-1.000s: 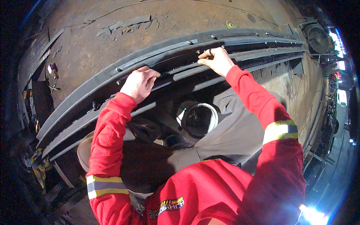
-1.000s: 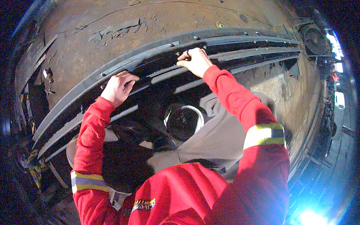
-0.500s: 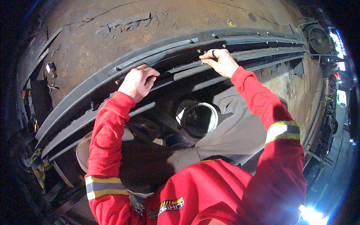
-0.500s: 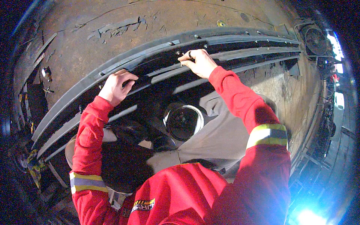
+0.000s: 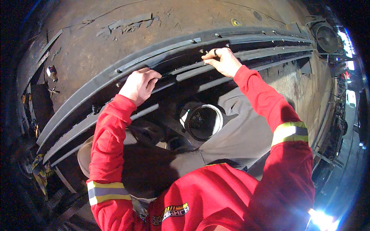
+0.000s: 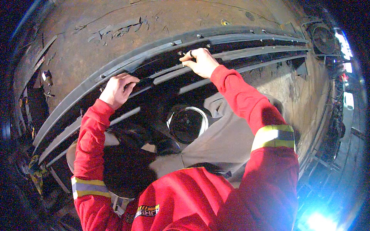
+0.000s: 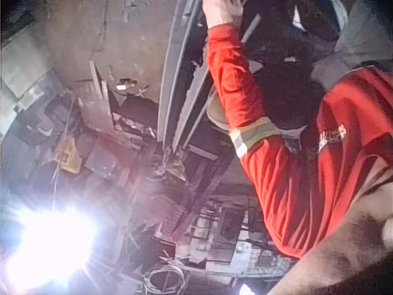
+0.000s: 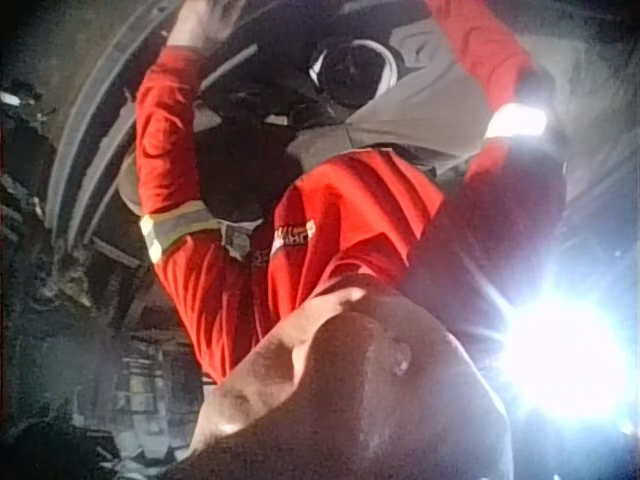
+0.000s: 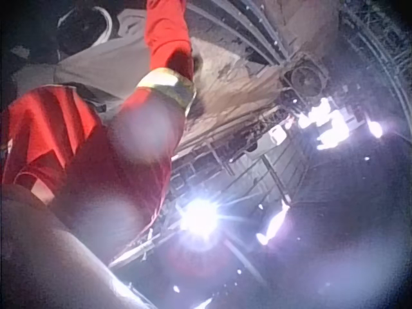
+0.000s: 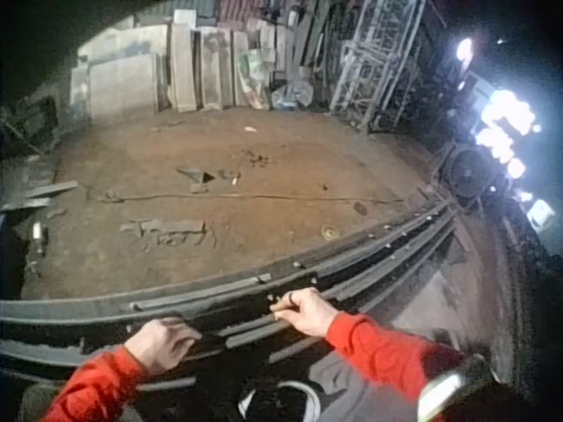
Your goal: The person assembles a metal frame structure by inserting bolts into pre-drilled holes and tightening them with a screwdriver. They adjust the alignment of the metal beams to ensure proper fit during the assembly process.
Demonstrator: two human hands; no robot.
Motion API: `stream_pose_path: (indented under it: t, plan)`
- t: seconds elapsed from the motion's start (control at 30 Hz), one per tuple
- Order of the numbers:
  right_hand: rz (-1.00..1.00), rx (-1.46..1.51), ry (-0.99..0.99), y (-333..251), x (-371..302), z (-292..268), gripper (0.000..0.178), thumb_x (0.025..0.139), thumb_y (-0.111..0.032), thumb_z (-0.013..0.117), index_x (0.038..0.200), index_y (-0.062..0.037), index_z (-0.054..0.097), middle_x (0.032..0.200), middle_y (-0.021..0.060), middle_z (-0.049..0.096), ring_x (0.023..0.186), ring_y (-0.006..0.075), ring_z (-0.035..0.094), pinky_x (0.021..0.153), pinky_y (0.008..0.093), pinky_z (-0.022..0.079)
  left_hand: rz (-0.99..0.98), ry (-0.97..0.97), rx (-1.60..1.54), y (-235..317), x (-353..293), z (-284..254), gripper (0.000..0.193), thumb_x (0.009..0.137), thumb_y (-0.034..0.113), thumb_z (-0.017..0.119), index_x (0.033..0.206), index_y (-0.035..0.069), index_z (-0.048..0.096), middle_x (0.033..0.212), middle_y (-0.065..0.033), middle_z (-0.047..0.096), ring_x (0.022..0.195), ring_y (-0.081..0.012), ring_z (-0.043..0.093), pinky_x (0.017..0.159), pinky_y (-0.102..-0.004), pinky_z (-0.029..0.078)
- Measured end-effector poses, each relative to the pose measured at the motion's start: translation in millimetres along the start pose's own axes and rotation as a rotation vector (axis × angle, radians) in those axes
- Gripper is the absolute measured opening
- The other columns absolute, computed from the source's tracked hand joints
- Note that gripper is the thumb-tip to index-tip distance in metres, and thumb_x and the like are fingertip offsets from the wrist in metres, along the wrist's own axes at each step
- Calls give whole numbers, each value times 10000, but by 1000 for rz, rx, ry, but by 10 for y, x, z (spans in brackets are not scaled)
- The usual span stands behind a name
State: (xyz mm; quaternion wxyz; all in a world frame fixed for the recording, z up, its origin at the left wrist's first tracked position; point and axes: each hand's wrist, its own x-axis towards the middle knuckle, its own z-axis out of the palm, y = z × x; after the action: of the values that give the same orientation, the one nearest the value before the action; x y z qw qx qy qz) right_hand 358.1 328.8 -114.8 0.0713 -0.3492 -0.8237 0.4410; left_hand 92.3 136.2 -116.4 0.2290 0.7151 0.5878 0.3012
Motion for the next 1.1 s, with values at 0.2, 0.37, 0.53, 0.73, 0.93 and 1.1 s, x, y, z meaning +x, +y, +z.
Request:
stream_pose_path:
  t: [0.2, 0.37, 0.53, 0.73, 0.93, 1.1]
  plan:
    - [-73, -89, 2, -128, 4, 18, 119, 812, 17, 641, 920, 15, 692, 863, 104, 689, 836, 171, 667, 764, 285, 510, -27, 2, -13, 27, 2, -57, 109, 817, 50, 591, 906, 28, 651, 854, -163, 633, 792, -359, 622, 716, -396, 513]
    - [-143, -157, -17, -111, 27, 33, 112, 807, 15, 641, 912, 22, 676, 881, 121, 692, 820, 182, 668, 760, 286, 509, -26, 3, -7, 58, 10, -86, 110, 813, 47, 595, 905, 24, 650, 856, -164, 633, 792, -360, 621, 717, -394, 513]
    - [-164, -196, -44, -89, 65, 46, 92, 809, 13, 636, 896, 33, 657, 904, 143, 692, 842, 196, 671, 783, 292, 509, -4, 0, -4, 28, -2, -66, 111, 816, 49, 588, 904, 21, 649, 862, -165, 636, 807, -359, 622, 730, -395, 512]
    - [-100, -166, -57, -104, 61, 59, 94, 808, -2, 643, 894, 35, 652, 919, 156, 695, 875, 213, 672, 815, 299, 505, -14, -50, 1, -19, -44, -12, 124, 827, 67, 599, 936, 27, 643, 863, -165, 633, 825, -357, 618, 756, -402, 501]
    - [-116, -197, -81, -89, 76, 14, 151, 801, -66, 638, 911, 26, 685, 961, 205, 681, 944, 326, 660, 857, 381, 501, -14, -61, -14, 7, -19, -9, 126, 823, 64, 597, 935, 30, 646, 873, -165, 637, 814, -357, 623, 753, -397, 507]
    - [-106, -189, -30, -172, 29, 64, 88, 799, 2, 629, 876, 43, 643, 947, 195, 687, 876, 279, 680, 810, 352, 516, -22, -68, 12, -2, -49, -15, 135, 819, 62, 599, 944, 32, 642, 878, -162, 639, 825, -357, 626, 760, -395, 509]
